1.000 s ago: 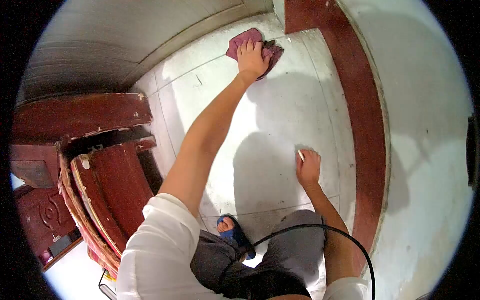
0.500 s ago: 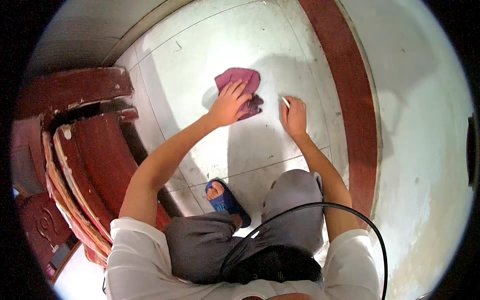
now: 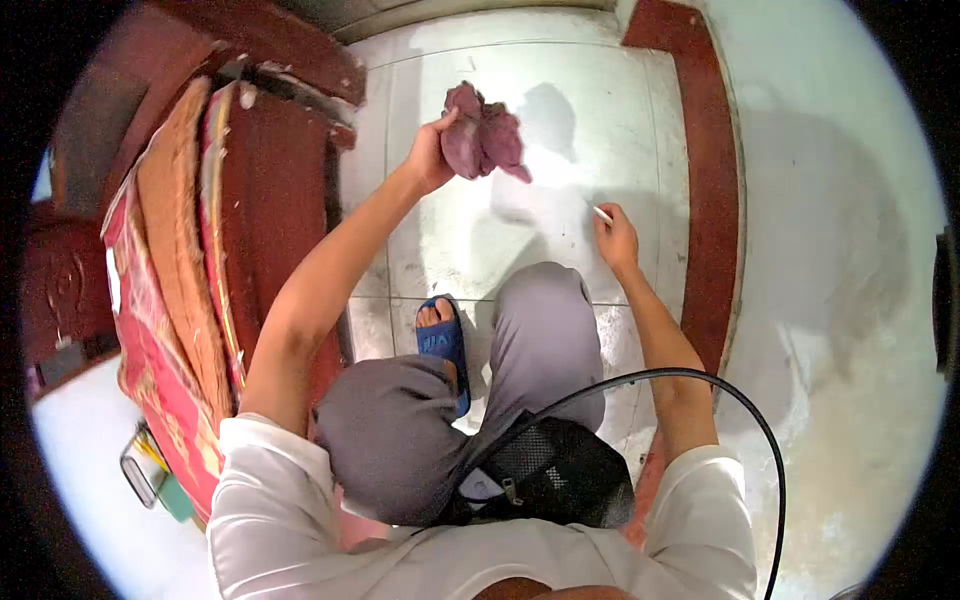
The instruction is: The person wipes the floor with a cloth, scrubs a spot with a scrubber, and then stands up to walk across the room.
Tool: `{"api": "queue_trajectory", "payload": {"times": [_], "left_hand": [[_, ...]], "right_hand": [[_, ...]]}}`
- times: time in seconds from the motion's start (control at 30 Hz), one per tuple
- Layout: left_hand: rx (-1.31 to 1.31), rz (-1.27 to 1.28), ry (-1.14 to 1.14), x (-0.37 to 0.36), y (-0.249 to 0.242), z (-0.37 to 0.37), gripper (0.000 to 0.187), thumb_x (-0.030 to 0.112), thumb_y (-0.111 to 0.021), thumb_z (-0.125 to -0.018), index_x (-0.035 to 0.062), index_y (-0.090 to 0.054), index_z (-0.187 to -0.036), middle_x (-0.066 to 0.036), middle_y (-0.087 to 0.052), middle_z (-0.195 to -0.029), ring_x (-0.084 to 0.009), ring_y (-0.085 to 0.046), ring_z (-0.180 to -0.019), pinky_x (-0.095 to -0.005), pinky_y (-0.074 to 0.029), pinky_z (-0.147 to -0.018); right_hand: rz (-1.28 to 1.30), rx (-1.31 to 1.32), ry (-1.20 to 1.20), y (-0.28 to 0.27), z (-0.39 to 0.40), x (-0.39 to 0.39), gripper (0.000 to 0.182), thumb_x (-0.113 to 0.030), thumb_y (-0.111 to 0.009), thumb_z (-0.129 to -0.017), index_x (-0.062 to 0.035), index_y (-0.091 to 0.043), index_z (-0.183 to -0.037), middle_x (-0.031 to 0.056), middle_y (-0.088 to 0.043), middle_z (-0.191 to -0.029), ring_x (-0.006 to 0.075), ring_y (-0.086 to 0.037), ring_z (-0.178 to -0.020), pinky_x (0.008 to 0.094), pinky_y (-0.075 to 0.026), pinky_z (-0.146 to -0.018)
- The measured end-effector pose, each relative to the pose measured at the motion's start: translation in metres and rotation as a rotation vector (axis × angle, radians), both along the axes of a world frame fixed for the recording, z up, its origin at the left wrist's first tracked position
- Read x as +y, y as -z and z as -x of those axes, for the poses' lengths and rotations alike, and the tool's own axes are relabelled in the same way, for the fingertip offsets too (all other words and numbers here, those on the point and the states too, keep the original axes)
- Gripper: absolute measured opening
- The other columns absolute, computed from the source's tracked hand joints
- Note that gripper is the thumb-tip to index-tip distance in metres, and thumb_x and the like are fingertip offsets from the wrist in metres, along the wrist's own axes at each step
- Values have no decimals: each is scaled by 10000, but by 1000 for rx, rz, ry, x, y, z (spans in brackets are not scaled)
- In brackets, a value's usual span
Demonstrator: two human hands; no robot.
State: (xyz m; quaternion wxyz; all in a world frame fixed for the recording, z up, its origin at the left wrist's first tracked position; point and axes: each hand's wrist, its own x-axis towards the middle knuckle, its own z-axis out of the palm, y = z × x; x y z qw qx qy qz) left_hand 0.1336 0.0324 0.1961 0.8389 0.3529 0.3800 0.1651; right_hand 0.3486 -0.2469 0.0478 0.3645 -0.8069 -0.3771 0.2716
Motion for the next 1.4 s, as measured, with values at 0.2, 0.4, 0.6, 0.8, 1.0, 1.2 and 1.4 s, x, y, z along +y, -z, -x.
{"api": "queue_trajectory", "payload": {"times": [0.2,0.4,0.6,0.8,1.0,1.2,1.4], "left_hand": [[-279,-170,-99,-14,-66,13,534,421,-377,-1021,67,-495,-1403,-159,-522,-1429,-363,-511,-1301,-588,-402,-1080],[-283,102,-118,7,-53,12,547,422,-407,-1026,39,-480,-1410,-158,-584,-1364,-329,-585,-1219,-514,-437,-1077],[-162,9,-195,36,25,-33,512,422,-607,-979,20,-518,-1284,-170,-636,-1207,-302,-649,-1066,-436,-544,-928],[398,-482,-380,33,71,-95,580,381,-723,-924,-45,-463,-1220,-110,-644,-1026,-174,-614,-903,-311,-516,-799],[444,-517,-394,29,104,-110,550,351,-752,-891,0,-443,-1182,-141,-635,-1059,-178,-614,-945,-307,-503,-841],[532,-641,-269,37,110,-95,585,310,-805,-842,9,-430,-1174,-142,-625,-1073,-213,-621,-978,-327,-500,-883],[528,-750,-285,48,116,-66,606,275,-831,-834,7,-412,-1180,-155,-647,-1037,-182,-644,-919,-318,-539,-815]], "right_hand": [[94,-188,-181,3,-18,20,220,-161,-653,-873,-101,-649,-1085,149,-666,-1058,360,-645,-988,458,-522,-856],[287,-241,-163,-20,-28,27,250,-201,-686,-847,-112,-692,-1080,134,-679,-1089,336,-631,-1049,446,-508,-917],[350,-208,-208,-20,-35,15,283,-179,-719,-849,-74,-694,-1111,129,-710,-1056,307,-671,-971,393,-524,-845],[143,-229,-156,-42,-55,47,247,-208,-717,-874,-90,-701,-1091,109,-689,-1092,297,-636,-1045,399,-494,-930],[-357,520,-267,-260,-42,136,204,-126,-646,-957,-26,-686,-1131,65,-688,-1061,165,-620,-1009,285,-489,-857],[-414,512,-601,-344,-24,119,215,-124,-613,-938,-12,-567,-1116,130,-641,-976,208,-642,-929,282,-510,-721],[45,461,-947,-364,-27,114,195,-158,-627,-921,0,-576,-1023,103,-619,-957,208,-631,-891,305,-503,-656]]}}
